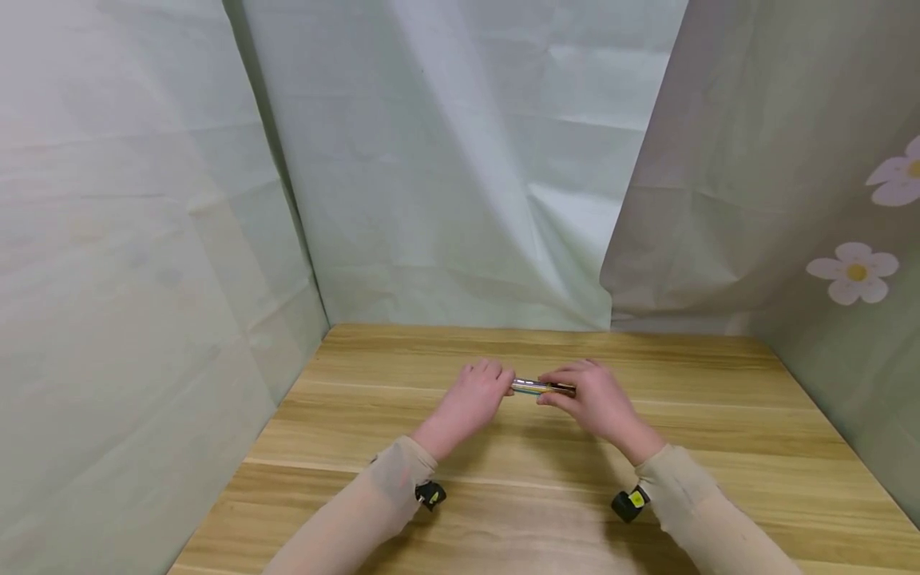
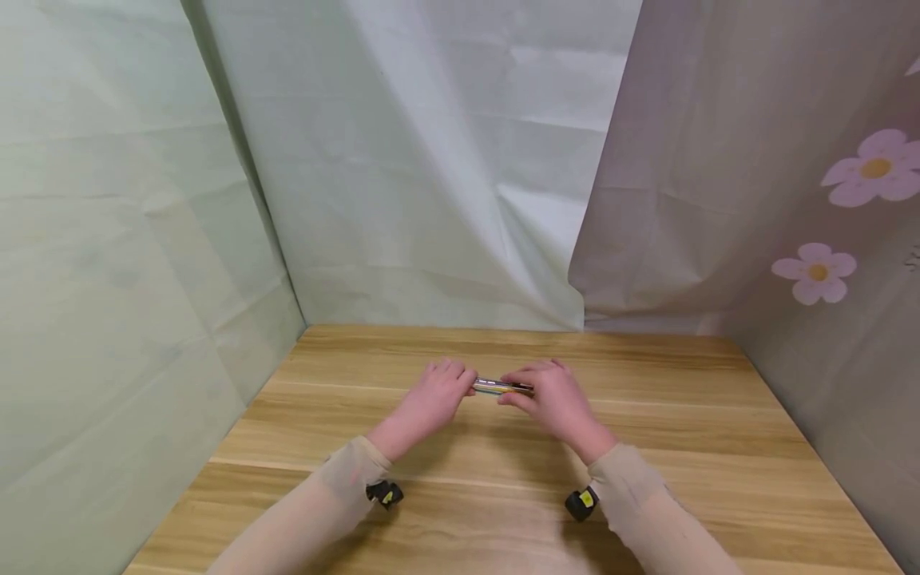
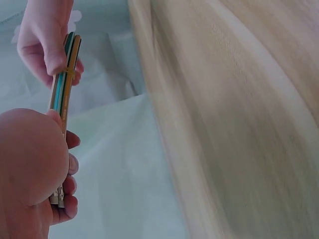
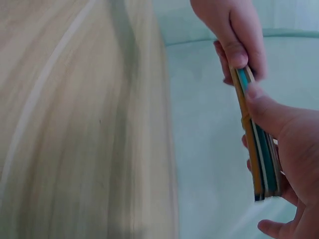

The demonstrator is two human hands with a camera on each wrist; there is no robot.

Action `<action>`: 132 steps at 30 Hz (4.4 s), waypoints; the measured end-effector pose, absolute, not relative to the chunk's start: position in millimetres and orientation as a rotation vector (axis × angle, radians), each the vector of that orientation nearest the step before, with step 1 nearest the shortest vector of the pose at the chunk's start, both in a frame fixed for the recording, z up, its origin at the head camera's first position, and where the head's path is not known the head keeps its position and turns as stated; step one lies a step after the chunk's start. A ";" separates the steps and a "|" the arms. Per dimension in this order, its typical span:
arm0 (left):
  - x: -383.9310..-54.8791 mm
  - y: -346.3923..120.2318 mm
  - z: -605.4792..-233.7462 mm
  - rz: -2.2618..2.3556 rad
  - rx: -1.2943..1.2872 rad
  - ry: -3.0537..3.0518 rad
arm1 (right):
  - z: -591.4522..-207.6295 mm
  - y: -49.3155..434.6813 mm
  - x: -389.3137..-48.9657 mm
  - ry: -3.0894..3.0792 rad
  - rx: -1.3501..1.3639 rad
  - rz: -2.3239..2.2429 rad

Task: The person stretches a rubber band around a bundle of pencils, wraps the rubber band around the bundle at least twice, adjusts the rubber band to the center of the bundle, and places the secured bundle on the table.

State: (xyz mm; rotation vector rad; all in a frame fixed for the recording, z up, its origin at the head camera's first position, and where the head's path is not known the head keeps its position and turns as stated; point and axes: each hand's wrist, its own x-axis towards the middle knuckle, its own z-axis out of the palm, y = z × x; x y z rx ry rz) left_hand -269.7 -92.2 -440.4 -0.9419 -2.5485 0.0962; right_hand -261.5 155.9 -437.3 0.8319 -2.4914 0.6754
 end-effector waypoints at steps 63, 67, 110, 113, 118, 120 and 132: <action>-266.9 -83.0 -434.6 0.068 -1.053 -2.592 | -426.5 150.5 -256.3 -2.447 0.885 0.540; -269.3 -88.5 -436.6 0.016 -1.023 -2.620 | -424.9 157.6 -254.0 -2.515 0.802 0.565; -273.4 -112.9 -447.3 -0.176 -0.968 -2.660 | -427.9 177.2 -257.5 -2.690 0.766 0.610; -272.7 -112.2 -447.2 -0.193 -0.985 -2.664 | -429.8 176.0 -257.9 -2.677 0.775 0.593; -272.0 -110.3 -448.9 -0.210 -1.008 -2.668 | -432.9 172.5 -257.5 -2.676 0.777 0.580; -272.0 -110.1 -450.1 -0.206 -1.009 -2.672 | -434.1 171.6 -256.9 -2.676 0.776 0.580; -271.8 -108.9 -457.1 -0.256 -1.010 -2.721 | -442.3 171.1 -257.0 -2.659 0.784 0.552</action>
